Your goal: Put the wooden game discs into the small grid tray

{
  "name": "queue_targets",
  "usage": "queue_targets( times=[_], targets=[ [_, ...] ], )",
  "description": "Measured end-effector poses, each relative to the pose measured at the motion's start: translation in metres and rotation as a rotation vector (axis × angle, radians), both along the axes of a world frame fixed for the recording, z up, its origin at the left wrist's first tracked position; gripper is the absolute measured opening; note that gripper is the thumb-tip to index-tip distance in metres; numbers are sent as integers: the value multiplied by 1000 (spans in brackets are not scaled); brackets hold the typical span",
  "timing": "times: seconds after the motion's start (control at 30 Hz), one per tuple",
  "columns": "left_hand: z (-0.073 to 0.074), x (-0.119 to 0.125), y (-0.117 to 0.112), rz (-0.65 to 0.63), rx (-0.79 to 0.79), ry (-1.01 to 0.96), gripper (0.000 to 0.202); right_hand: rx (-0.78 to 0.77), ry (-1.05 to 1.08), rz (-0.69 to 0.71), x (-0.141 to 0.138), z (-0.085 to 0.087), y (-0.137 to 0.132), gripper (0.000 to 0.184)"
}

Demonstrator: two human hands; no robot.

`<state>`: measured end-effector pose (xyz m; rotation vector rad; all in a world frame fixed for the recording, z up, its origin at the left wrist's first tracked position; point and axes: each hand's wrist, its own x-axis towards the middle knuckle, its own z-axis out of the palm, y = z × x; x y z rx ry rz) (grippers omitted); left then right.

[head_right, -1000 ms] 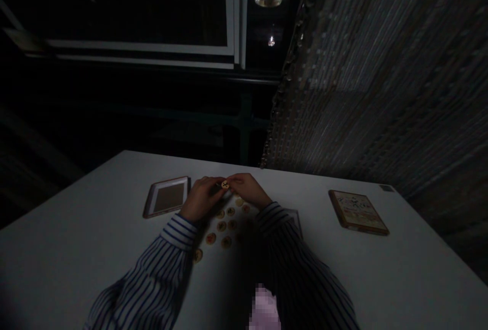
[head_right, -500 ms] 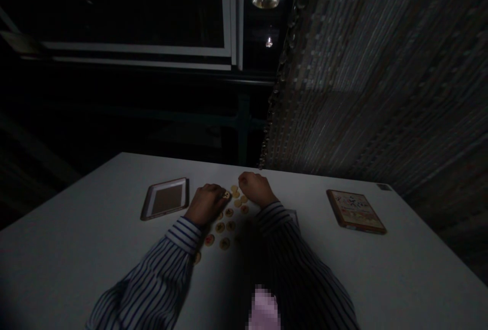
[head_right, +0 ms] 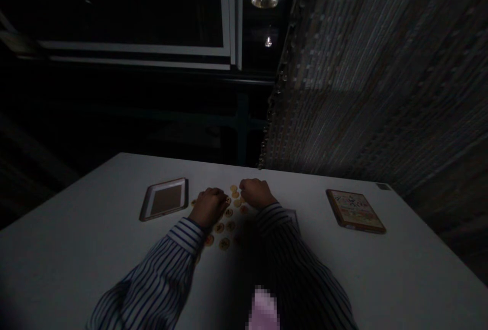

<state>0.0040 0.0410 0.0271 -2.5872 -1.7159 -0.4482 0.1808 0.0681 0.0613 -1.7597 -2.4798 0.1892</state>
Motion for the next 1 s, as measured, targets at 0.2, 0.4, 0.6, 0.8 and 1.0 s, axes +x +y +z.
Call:
queue_targets(
  times=[0.2,0.4,0.6,0.8,1.0],
  targets=[
    [1,0,-1,4,-24,14,28,39,2,-25,-15,-5,-3,29],
    [0,-1,-1,-16,4,8,26,62,-49,-56,-26,-13,-4,32],
    [-1,-1,0,-19,10,4,26,54,-76,-52,-27,-12,-4,30],
    [2,-1,0,-10,-13,-21,29,84,-78,-39,-28,-14,-3,27],
    [10,-3,-1,2,-1,-44,29,107,54,-63,-24,-15,0,25]
  ],
)
